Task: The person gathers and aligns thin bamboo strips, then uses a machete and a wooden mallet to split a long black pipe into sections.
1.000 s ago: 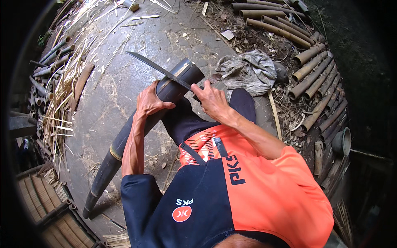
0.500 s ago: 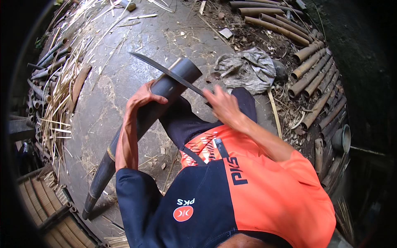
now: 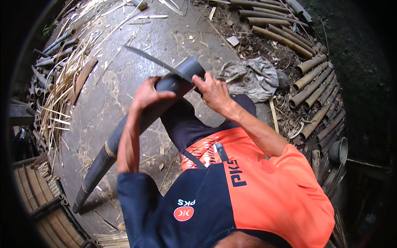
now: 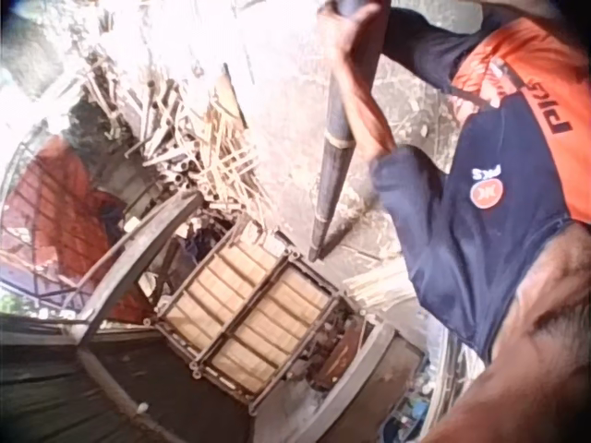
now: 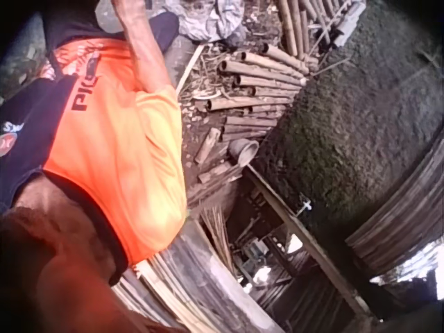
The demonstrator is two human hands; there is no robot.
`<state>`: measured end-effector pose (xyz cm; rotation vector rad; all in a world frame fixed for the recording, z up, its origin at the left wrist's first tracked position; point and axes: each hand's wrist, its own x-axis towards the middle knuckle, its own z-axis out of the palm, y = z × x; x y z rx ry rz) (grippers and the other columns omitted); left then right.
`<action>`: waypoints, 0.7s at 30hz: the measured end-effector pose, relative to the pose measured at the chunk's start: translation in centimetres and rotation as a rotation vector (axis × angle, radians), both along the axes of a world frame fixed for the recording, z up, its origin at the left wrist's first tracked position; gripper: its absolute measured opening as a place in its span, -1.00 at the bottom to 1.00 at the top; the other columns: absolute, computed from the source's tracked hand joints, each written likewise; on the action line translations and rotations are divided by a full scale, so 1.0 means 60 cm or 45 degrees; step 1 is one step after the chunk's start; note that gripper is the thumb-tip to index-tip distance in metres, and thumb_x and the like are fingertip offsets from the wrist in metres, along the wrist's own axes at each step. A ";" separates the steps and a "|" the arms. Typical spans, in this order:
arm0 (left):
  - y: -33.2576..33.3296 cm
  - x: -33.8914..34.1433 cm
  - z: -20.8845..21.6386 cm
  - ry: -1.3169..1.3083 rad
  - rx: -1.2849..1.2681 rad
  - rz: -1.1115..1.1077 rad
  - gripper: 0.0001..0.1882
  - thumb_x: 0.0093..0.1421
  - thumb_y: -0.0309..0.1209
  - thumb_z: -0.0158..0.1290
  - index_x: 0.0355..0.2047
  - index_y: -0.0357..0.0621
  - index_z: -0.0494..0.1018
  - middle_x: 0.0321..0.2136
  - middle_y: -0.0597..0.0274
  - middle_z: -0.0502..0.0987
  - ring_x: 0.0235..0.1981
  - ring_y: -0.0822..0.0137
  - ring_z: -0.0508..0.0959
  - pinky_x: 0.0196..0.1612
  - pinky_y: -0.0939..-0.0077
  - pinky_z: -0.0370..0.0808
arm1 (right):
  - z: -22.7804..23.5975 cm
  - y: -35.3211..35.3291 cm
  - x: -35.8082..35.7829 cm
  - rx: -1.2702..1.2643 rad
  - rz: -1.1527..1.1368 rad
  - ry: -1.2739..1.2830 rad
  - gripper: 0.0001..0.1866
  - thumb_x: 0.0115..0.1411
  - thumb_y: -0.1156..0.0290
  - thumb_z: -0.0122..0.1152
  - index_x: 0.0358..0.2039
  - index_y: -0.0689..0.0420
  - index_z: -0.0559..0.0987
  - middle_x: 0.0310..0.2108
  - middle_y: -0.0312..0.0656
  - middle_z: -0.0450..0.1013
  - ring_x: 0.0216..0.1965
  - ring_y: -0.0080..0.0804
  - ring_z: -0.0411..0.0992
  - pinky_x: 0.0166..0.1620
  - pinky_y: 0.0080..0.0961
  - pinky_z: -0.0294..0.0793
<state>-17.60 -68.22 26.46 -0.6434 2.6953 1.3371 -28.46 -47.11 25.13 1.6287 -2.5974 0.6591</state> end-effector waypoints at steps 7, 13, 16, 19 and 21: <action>0.063 0.005 -0.041 0.092 -0.854 0.083 0.02 -0.48 0.02 0.27 0.01 -0.24 0.21 -0.24 -0.06 0.43 -0.17 0.02 0.43 -0.10 0.29 0.36 | -0.027 0.097 0.003 0.141 -0.052 -0.104 -0.58 -0.14 0.64 0.04 -0.22 0.02 0.27 -0.43 0.01 0.23 -0.51 0.01 0.40 -0.56 -0.16 0.39; 0.062 0.004 -0.016 -0.038 -0.519 -0.013 -0.07 -0.51 -0.02 0.25 -0.05 -0.21 0.31 -0.24 -0.07 0.48 -0.21 0.04 0.49 -0.12 0.30 0.40 | -0.017 0.042 -0.001 0.031 -0.052 0.080 -0.66 0.01 0.57 -0.04 -0.17 -0.05 0.30 -0.46 -0.02 0.23 -0.58 -0.10 0.41 -0.63 -0.24 0.40; 0.064 0.007 -0.009 -0.122 -0.461 -0.002 -0.05 -0.52 -0.01 0.24 -0.03 -0.18 0.31 -0.24 -0.09 0.48 -0.20 0.03 0.49 -0.10 0.30 0.39 | -0.013 0.107 0.011 0.126 -0.056 -0.003 -0.66 0.00 0.57 -0.02 -0.19 -0.05 0.29 -0.46 -0.03 0.23 -0.58 -0.10 0.41 -0.63 -0.27 0.41; 0.056 -0.006 -0.020 -0.128 -0.384 -0.025 -0.05 -0.53 -0.02 0.24 -0.03 -0.19 0.31 -0.25 -0.09 0.48 -0.20 0.03 0.49 -0.08 0.31 0.38 | -0.027 0.103 0.005 0.064 -0.085 0.019 -0.66 -0.02 0.58 -0.01 -0.19 -0.02 0.28 -0.48 -0.03 0.23 -0.58 -0.08 0.41 -0.63 -0.26 0.41; 0.055 -0.003 -0.010 -0.156 -0.309 -0.050 -0.06 -0.52 -0.02 0.24 -0.04 -0.20 0.32 -0.25 -0.10 0.48 -0.20 0.04 0.49 -0.08 0.32 0.38 | -0.012 0.063 0.002 -0.028 -0.038 0.076 -0.64 -0.04 0.61 -0.01 -0.20 0.01 0.29 -0.49 -0.01 0.23 -0.57 -0.06 0.42 -0.62 -0.24 0.41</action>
